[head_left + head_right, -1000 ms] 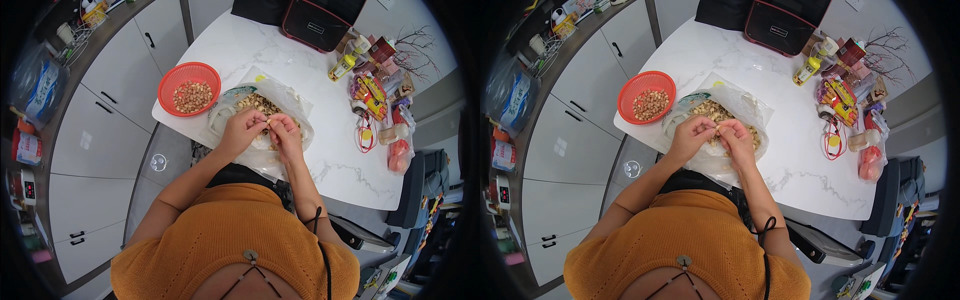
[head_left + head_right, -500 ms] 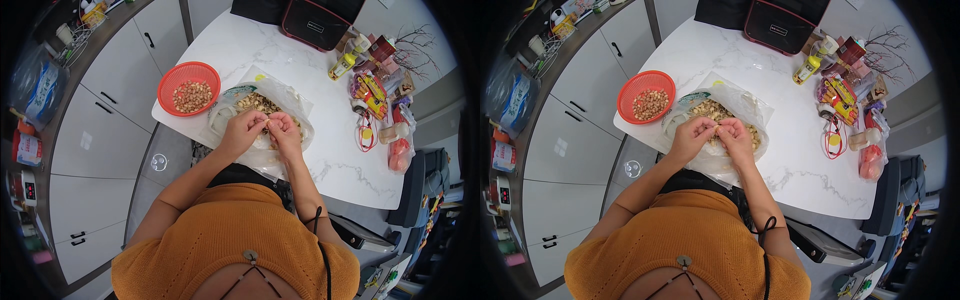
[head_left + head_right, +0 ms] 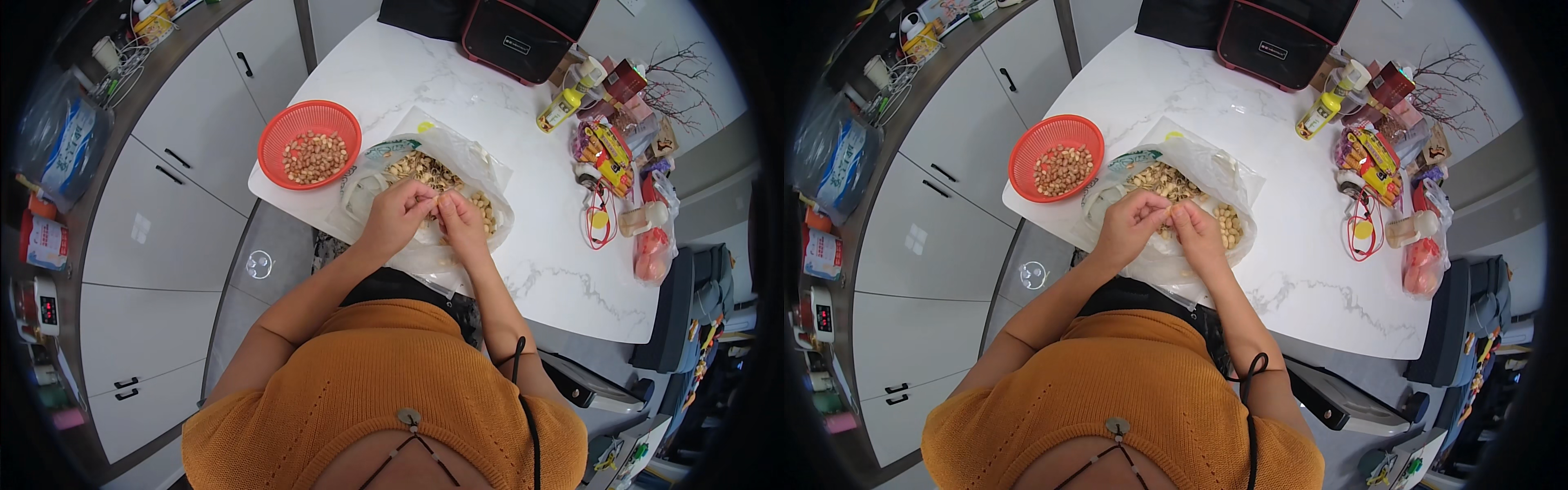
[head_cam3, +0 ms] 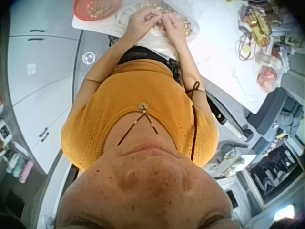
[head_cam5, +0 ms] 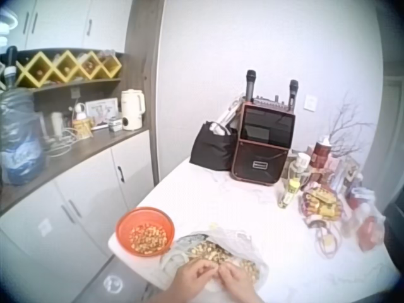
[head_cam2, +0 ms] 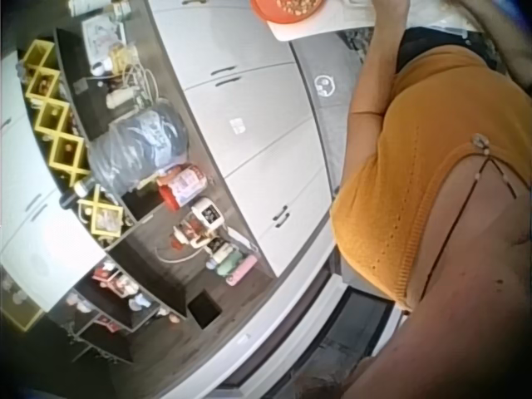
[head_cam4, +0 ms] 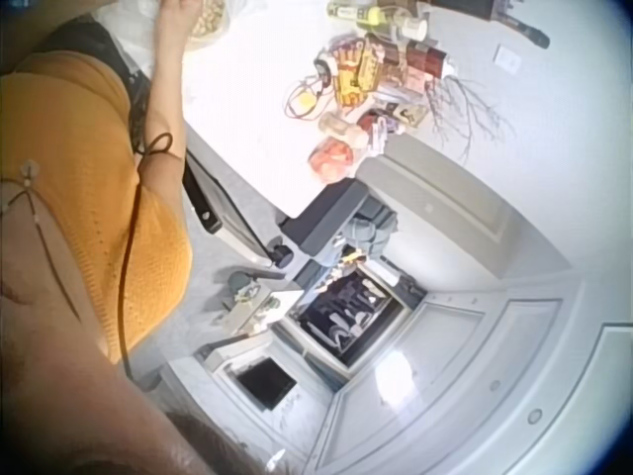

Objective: The person shells walnuts by hand, removing the kernels from the husks and placing them into a red bowl on the counter.

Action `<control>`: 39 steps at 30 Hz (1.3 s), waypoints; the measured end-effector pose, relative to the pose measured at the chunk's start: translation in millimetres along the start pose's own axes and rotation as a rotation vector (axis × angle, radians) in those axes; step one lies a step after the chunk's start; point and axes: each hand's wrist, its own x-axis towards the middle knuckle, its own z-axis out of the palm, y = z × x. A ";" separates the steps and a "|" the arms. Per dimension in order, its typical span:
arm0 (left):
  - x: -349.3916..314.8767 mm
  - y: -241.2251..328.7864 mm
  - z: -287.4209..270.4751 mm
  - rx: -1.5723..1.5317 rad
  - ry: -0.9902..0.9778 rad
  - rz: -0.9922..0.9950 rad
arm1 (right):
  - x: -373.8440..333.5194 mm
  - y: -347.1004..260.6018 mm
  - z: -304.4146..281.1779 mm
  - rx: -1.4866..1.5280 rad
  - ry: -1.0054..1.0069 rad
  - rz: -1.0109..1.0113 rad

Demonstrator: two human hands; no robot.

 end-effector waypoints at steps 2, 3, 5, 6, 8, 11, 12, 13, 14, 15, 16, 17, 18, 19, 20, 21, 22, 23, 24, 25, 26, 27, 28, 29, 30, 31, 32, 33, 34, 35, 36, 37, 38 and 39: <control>-1.5 -7.0 0.5 -0.106 0.003 -0.032 | -0.5 -0.8 3.0 -0.090 0.028 -0.054; -2.1 -10.8 0.4 -0.146 0.006 -0.040 | -0.8 -3.3 4.3 -0.155 0.041 -0.084; -2.5 -12.3 0.1 -0.197 0.007 -0.058 | -1.5 -8.6 6.0 -0.266 0.061 -0.146; -2.4 -11.4 -0.2 -0.209 0.006 -0.068 | -1.8 -11.4 6.7 -0.314 0.067 -0.178; -2.0 -9.1 -1.4 -0.222 -0.008 -0.104 | -1.2 -11.3 7.2 -0.379 0.082 -0.239; -0.7 -5.8 -5.4 -0.258 -0.044 -0.185 | 0.0 -8.3 7.3 -0.428 0.099 -0.305; -0.2 -5.3 -6.5 -0.291 -0.057 -0.212 | -0.2 -9.4 7.7 -0.439 0.100 -0.312; 0.4 -5.3 -7.4 -0.324 -0.069 -0.240 | -0.4 -10.1 7.9 -0.451 0.102 -0.319; 1.0 -5.8 -8.1 -0.337 -0.073 -0.260 | -0.3 -10.3 7.8 -0.468 0.101 -0.321; 1.7 -6.6 -8.7 -0.350 -0.076 -0.281 | -0.1 -10.4 7.4 -0.485 0.099 -0.323; 2.2 -7.2 -9.2 -0.362 -0.080 -0.302 | 0.0 -10.5 7.0 -0.503 0.098 -0.325; 2.7 -7.5 -9.7 -0.376 -0.083 -0.316 | 0.2 -10.4 6.6 -0.515 0.092 -0.330; 3.1 -7.7 -10.1 -0.389 -0.087 -0.330 | 0.3 -10.3 6.0 -0.528 0.086 -0.334; 3.6 -7.8 -10.3 -0.403 -0.090 -0.345 | 0.5 -10.3 5.5 -0.540 0.080 -0.338; 4.3 -7.0 -9.5 -0.365 -0.084 -0.341 | 0.9 -10.1 5.0 -0.545 0.077 -0.343; 5.3 -5.3 -7.8 -0.327 -0.077 -0.336 | 1.5 -9.9 4.5 -0.550 0.074 -0.347; 6.3 -4.4 -6.8 -0.289 -0.070 -0.332 | 1.9 -9.8 4.2 -0.555 0.072 -0.351; 8.2 -4.8 -6.7 -0.272 -0.066 -0.352 | 1.7 -10.5 3.9 -0.523 0.059 -0.314; 10.7 -5.3 -6.7 -0.256 -0.062 -0.371 | 1.3 -12.0 3.7 -0.491 0.046 -0.277; 12.3 -5.6 -6.6 -0.239 -0.058 -0.391 | 1.0 -12.7 3.3 -0.459 0.033 -0.239; 13.3 -5.4 -6.4 -0.214 -0.039 -0.368 | 2.1 -9.2 1.9 -0.350 0.020 -0.180; 14.1 -5.1 -6.3 -0.188 -0.021 -0.346 | 3.6 -2.5 -0.6 -0.242 0.007 -0.120; 14.6 -4.8 -6.0 -0.163 -0.002 -0.324 | 4.3 0.9 -2.7 -0.133 -0.006 -0.061; 14.0 -6.9 -5.7 -0.158 0.011 -0.258 | 4.2 1.0 -3.4 -0.092 -0.004 -0.030; 12.8 -10.9 -5.2 -0.152 0.024 -0.193 | 4.1 1.1 -4.0 -0.052 -0.002 0.002; 11.6 -13.0 -4.8 -0.147 0.037 -0.128 | 4.0 1.1 -4.5 -0.011 -0.001 0.033; 10.4 -11.2 -4.3 -0.081 0.041 -0.094 | 4.0 1.5 -5.4 -0.017 0.004 0.047; 8.9 -7.4 -3.7 -0.015 0.046 -0.060 | 4.2 1.9 -6.3 -0.024 0.009 0.060; 7.5 -3.9 -3.2 0.050 0.050 -0.026 | 4.2 2.3 -6.8 -0.030 0.013 0.073; 6.7 -1.0 -1.8 0.085 0.057 -0.005 | 4.4 2.7 -6.3 -0.043 0.008 0.048; 6.2 1.7 0.5 0.119 0.065 0.017 | 4.6 3.3 -5.4 -0.056 0.004 0.022; 6.1 2.9 1.7 0.154 0.072 0.038 | 4.8 4.0 -4.9 -0.069 -0.001 -0.004; 6.2 3.1 1.6 0.162 0.074 0.033 | 5.0 4.9 -5.1 -0.075 -0.003 -0.007; 6.3 3.2 1.2 0.171 0.076 0.027 | 5.2 6.0 -5.3 -0.081 -0.006 -0.010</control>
